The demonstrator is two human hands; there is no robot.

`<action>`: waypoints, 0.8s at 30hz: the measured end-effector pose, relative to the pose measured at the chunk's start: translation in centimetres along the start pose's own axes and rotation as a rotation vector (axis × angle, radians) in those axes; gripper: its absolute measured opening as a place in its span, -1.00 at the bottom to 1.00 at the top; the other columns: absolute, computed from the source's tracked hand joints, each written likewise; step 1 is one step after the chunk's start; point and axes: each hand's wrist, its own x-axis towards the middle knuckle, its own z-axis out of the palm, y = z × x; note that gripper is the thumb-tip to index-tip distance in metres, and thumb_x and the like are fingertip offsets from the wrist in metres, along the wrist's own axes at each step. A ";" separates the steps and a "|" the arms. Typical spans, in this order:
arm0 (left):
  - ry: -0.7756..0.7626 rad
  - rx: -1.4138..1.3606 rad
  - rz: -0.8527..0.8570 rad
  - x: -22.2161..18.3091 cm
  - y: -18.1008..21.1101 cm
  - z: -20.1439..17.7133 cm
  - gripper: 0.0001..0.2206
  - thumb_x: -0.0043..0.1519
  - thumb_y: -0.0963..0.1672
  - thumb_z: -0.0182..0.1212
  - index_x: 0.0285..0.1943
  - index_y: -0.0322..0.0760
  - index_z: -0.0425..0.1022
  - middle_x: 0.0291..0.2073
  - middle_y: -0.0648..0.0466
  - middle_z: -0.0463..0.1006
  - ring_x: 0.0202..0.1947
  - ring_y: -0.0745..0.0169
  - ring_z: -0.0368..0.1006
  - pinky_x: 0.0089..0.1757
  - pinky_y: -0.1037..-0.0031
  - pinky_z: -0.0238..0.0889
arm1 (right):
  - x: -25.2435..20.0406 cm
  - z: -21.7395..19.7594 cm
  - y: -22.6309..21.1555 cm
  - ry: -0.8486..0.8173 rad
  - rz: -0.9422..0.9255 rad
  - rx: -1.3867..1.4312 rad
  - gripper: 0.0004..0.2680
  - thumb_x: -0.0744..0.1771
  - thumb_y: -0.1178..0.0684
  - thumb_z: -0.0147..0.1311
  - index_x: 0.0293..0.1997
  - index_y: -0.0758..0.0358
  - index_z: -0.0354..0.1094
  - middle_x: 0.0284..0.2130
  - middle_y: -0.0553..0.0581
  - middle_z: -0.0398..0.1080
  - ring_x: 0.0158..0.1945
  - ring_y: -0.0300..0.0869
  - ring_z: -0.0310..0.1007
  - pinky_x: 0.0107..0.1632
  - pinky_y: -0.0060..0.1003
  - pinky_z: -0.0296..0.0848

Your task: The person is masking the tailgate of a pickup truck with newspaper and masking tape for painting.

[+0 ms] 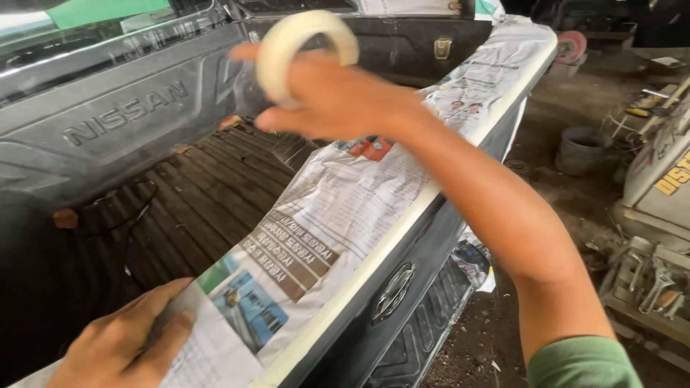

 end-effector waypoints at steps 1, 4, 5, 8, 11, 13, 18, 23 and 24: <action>0.067 0.137 0.214 0.0 -0.5 0.2 -0.56 0.24 -0.06 0.17 0.23 -0.44 0.45 0.09 -0.30 0.57 -0.05 0.00 0.65 -0.08 0.37 0.54 | -2.6 -1.5 1.3 0.162 -0.011 0.038 -0.52 0.42 -0.04 0.10 0.53 0.11 0.01 -0.37 0.13 0.47 -0.27 -0.14 0.49 -0.06 -0.16 0.45; -0.246 0.335 -0.138 0.9 -0.3 -0.3 -0.51 0.28 0.09 0.12 0.39 0.02 0.44 -0.03 0.13 0.69 -0.14 0.54 0.73 -0.06 0.70 0.58 | -9.5 -2.0 8.1 0.547 -0.094 0.004 -0.85 0.47 0.09 0.12 0.13 0.26 0.33 -0.02 0.17 0.46 -0.10 -0.15 0.47 -0.02 -0.19 0.44; -0.244 0.333 -0.137 1.0 -1.1 0.4 -0.51 0.28 0.09 0.12 0.39 0.02 0.44 -0.03 0.13 0.69 -0.14 0.54 0.73 -0.06 0.70 0.58 | -11.5 -1.4 10.1 0.545 -0.095 0.001 -0.85 0.47 0.09 0.12 0.13 0.26 0.33 -0.02 0.17 0.46 -0.10 -0.15 0.47 -0.02 -0.19 0.44; 0.184 0.395 0.507 1.6 -2.0 1.4 -0.72 0.26 -0.04 0.10 -0.02 -0.31 0.54 0.06 -0.29 0.57 -0.04 0.03 0.63 -0.14 0.43 0.52 | -17.0 0.5 15.2 0.783 0.259 0.129 -0.73 0.51 0.06 0.06 0.37 0.34 0.24 -0.20 0.10 0.46 -0.15 -0.25 0.44 -0.08 -0.34 0.39; -0.121 0.233 -0.058 2.1 -0.3 0.9 -0.65 0.29 0.02 0.07 0.18 -0.10 0.51 0.06 -0.03 0.61 -0.07 0.25 0.69 -0.06 0.48 0.55 | -20.8 3.3 17.6 0.922 0.290 0.257 -0.76 0.52 0.07 0.01 0.33 0.37 0.22 -0.19 0.06 0.43 -0.14 -0.28 0.50 -0.05 -0.40 0.49; -0.314 0.126 -0.431 2.5 -0.5 1.3 -0.58 0.32 0.06 0.05 0.33 0.03 0.51 0.06 0.14 0.65 -0.09 0.38 0.73 -0.01 0.51 0.58 | -22.9 4.9 18.4 1.008 0.257 0.259 -0.82 0.58 0.10 0.00 0.27 0.43 0.20 -0.22 0.05 0.36 -0.18 -0.30 0.42 -0.05 -0.43 0.39; -0.169 0.077 -0.362 1.2 -1.3 3.0 -0.54 0.27 0.11 0.12 0.31 0.00 0.57 -0.01 0.14 0.71 -0.08 0.30 0.69 0.04 0.39 0.47 | -26.1 6.9 17.7 1.124 0.339 0.329 -0.80 0.58 0.02 -0.01 0.17 0.42 0.25 -0.24 0.01 0.35 -0.28 -0.31 0.40 -0.16 -0.44 0.34; 0.066 -0.012 -0.413 2.3 4.2 -1.3 -0.64 0.23 0.02 0.18 0.11 -0.11 0.70 -0.16 0.04 0.75 -0.23 0.26 0.72 -0.12 0.45 0.56 | -29.4 7.8 16.5 1.224 0.372 0.233 -0.75 0.57 -0.07 -0.03 0.02 0.37 0.35 -0.43 0.07 0.35 -0.42 -0.27 0.45 -0.39 -0.41 0.41; 0.021 0.011 -0.498 2.5 5.0 -1.9 -0.67 0.25 0.01 0.16 0.05 -0.11 0.72 -0.26 0.06 0.76 -0.31 0.28 0.69 -0.19 0.48 0.57 | -30.1 8.1 16.0 1.243 0.358 0.234 -0.73 0.57 -0.06 -0.02 -0.04 0.41 0.35 -0.40 0.11 0.37 -0.43 -0.25 0.45 -0.40 -0.39 0.40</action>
